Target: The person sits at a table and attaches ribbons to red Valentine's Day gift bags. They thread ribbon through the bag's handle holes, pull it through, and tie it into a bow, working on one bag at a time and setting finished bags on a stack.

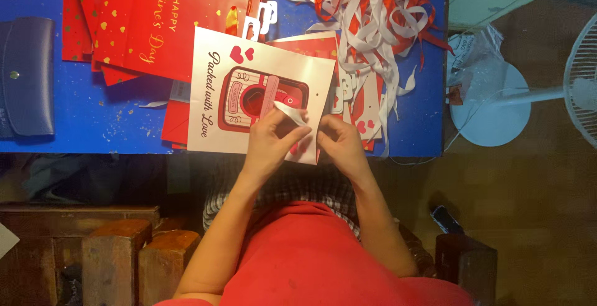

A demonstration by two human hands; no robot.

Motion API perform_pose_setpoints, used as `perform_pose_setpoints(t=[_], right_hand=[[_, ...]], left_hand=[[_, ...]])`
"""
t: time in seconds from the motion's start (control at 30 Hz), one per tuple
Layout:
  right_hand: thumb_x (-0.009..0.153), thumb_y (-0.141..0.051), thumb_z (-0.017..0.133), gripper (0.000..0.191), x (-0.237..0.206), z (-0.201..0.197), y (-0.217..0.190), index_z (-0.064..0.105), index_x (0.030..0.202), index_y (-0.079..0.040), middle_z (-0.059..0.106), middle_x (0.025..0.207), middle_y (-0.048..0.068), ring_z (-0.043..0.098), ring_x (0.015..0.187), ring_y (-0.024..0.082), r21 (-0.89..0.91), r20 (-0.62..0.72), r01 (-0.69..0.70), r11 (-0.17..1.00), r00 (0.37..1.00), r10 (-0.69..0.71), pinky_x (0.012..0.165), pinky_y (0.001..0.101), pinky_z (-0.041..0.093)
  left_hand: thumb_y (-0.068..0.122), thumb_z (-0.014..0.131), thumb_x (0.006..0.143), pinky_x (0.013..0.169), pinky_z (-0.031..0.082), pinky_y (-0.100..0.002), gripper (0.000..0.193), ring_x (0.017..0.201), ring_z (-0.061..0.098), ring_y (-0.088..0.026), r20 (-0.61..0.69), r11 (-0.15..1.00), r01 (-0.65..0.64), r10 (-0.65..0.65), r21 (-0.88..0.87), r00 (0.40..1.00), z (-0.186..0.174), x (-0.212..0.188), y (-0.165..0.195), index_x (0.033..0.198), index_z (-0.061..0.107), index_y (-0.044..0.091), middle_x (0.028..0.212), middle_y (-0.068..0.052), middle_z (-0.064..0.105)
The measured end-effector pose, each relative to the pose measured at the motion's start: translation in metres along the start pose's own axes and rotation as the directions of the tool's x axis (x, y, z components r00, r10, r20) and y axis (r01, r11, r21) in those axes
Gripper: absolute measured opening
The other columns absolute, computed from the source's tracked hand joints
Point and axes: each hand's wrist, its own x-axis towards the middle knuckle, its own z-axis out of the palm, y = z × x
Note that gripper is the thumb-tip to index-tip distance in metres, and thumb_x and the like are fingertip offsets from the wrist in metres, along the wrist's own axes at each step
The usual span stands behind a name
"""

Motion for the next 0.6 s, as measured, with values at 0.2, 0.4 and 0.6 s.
perform_pose_setpoints(t=[0.2, 0.4, 0.6], right_hand=[[0.095, -0.001, 0.064, 0.018, 0.001, -0.001, -0.002, 0.071, 0.112, 0.002, 0.073, 0.103, 0.001, 0.064, 0.1, 0.007, -0.07, 0.023, 0.096, 0.993, 0.995, -0.094, 0.09, 0.0258, 0.052], [0.093, -0.002, 0.065, 0.026, -0.001, 0.003, -0.011, 0.072, 0.117, 0.0, 0.076, 0.108, 0.002, 0.067, 0.102, 0.008, -0.098, 0.0, 0.044, 0.994, 0.999, -0.044, 0.091, 0.0268, 0.054], [0.097, -0.009, 0.063, 0.029, -0.005, -0.011, 0.002, 0.069, 0.124, 0.0, 0.073, 0.11, 0.003, 0.066, 0.1, 0.008, -0.038, 0.045, -0.049, 0.998, 0.998, 0.051, 0.088, 0.0255, 0.053]], left_hand=[[0.012, 0.069, 0.097, 0.075, 0.06, -0.034, 0.013, 0.085, 0.074, -0.019, 0.137, 0.729, 0.407, -0.402, -0.551, 0.905, -0.01, 0.005, -0.013, 0.103, 0.072, 0.001, 0.092, -0.01, 0.076], [0.013, 0.072, 0.1, 0.082, 0.059, -0.033, 0.017, 0.088, 0.072, -0.017, 0.148, 0.617, 0.314, -0.305, -0.722, 0.941, -0.013, 0.003, -0.025, 0.112, 0.069, 0.001, 0.097, -0.009, 0.074], [0.008, 0.071, 0.098, 0.076, 0.059, -0.03, 0.016, 0.084, 0.071, -0.014, 0.107, 0.747, 0.277, -0.268, -0.605, 0.957, -0.012, -0.001, -0.002, 0.111, 0.073, -0.001, 0.094, -0.008, 0.075]])
